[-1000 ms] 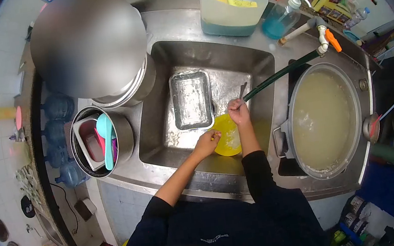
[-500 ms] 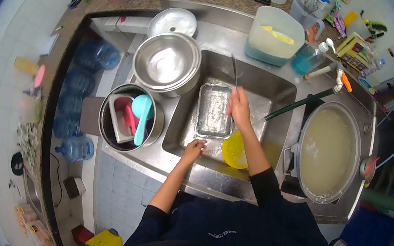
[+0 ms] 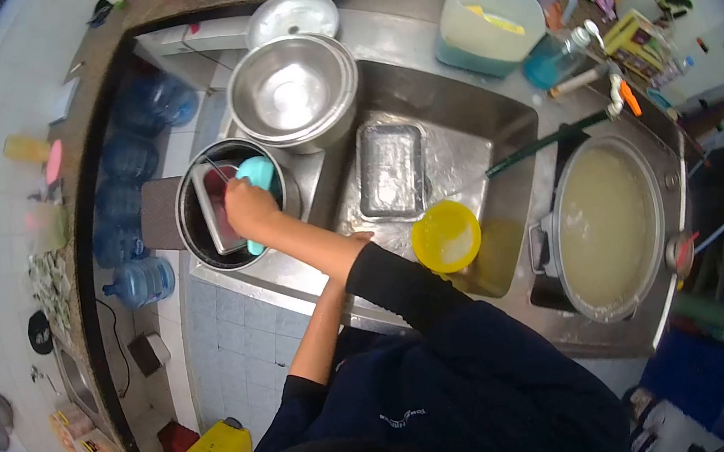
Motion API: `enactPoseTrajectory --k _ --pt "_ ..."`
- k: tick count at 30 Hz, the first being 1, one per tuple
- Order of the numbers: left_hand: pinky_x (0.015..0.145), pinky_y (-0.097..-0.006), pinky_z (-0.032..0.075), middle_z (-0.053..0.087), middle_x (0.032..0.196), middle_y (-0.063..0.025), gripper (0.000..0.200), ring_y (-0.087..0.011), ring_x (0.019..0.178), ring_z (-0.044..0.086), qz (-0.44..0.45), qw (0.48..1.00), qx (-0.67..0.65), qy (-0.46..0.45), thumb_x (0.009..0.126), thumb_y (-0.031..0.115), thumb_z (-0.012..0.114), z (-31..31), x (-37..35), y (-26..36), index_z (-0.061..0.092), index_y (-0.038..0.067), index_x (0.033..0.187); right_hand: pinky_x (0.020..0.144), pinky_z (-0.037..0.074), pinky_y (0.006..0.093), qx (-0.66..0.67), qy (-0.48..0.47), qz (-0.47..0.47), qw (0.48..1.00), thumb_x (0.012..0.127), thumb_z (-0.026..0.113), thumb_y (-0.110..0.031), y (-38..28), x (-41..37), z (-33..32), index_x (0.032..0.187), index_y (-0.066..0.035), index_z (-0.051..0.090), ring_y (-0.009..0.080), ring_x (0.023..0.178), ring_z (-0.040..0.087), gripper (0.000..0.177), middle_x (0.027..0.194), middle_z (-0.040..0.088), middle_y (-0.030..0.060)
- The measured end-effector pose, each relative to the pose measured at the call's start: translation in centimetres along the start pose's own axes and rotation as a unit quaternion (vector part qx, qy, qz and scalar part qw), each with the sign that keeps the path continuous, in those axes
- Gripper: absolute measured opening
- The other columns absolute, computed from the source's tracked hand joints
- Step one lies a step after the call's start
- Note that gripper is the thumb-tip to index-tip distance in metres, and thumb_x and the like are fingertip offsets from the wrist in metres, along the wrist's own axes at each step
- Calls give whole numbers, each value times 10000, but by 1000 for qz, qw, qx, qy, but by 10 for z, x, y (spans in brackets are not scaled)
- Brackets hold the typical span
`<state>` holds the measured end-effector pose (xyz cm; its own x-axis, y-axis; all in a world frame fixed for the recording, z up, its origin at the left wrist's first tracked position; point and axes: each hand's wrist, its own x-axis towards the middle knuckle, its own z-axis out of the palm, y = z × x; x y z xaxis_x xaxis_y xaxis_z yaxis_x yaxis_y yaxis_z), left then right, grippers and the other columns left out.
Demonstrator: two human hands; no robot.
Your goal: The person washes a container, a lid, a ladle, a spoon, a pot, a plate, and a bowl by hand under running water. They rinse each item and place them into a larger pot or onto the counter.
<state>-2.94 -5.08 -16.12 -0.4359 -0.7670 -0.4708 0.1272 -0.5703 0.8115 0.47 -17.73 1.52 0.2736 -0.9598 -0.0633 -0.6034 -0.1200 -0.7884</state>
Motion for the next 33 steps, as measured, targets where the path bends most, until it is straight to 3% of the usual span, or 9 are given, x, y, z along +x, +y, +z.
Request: enactPoseTrajectory --k 4,8,12,13,14,16,20,22,33 --pt "768 -235 427 555 954 -64 258 -119 862 524 110 992 56 4 873 161 487 4 -4 -2 494 -1 1074 716 480 378 34 23 -117 992 866 445 -342 15 -29 -24 1010 150 482 364 843 571 514 968 517 261" --pt "688 -275 471 538 949 -72 272 -150 762 536 -23 987 150 47 857 197 513 3 -3 16 510 8 1053 709 481 295 309 90 -218 922 865 487 -194 80 -72 -62 1086 0 512 236 854 572 296 985 540 121" --pt "566 -272 503 528 901 -67 238 -146 678 544 -108 987 52 106 878 204 470 13 -4 36 508 19 1023 572 461 236 313 278 79 905 880 445 -142 219 -123 -41 895 -9 555 101 731 517 172 852 572 64" --pt "565 -278 509 525 899 -62 229 -149 713 551 -115 987 47 106 888 202 446 12 -4 34 508 33 1030 595 470 285 306 174 266 897 855 480 -133 263 -129 -32 893 -7 544 158 734 553 147 821 585 81" --pt "564 -284 515 521 897 -57 224 -152 749 557 -124 985 43 108 898 201 422 10 -7 33 507 46 1037 658 476 356 -16 185 211 960 791 505 -59 338 -140 9 940 -10 533 261 834 562 159 917 570 128" --pt "566 -302 531 514 894 -52 232 -153 732 565 -141 982 49 113 893 223 437 9 -6 33 504 54 1036 790 434 424 -209 3 229 951 751 492 -61 363 -162 12 989 -14 522 342 961 512 245 1059 518 169" --pt "539 -335 549 518 892 -81 227 -168 697 583 -148 979 74 122 883 201 466 9 -2 26 493 32 1032 979 219 507 -504 -33 112 856 865 357 -220 480 -163 112 1089 -70 544 313 1170 378 328 1260 406 161" --pt "545 -321 546 526 866 -71 207 -161 688 582 -157 977 90 113 881 184 468 17 -3 27 508 35 1019 922 297 547 -411 -229 130 873 855 390 -203 445 -131 82 1035 -87 595 290 1094 469 297 1176 507 131" --pt "792 -557 430 244 1286 -178 774 -350 966 469 -368 915 -69 150 735 547 570 33 85 -18 266 61 1255 589 492 379 -274 -162 -8 948 687 585 -205 367 -133 52 744 -80 649 253 692 627 152 726 629 117"
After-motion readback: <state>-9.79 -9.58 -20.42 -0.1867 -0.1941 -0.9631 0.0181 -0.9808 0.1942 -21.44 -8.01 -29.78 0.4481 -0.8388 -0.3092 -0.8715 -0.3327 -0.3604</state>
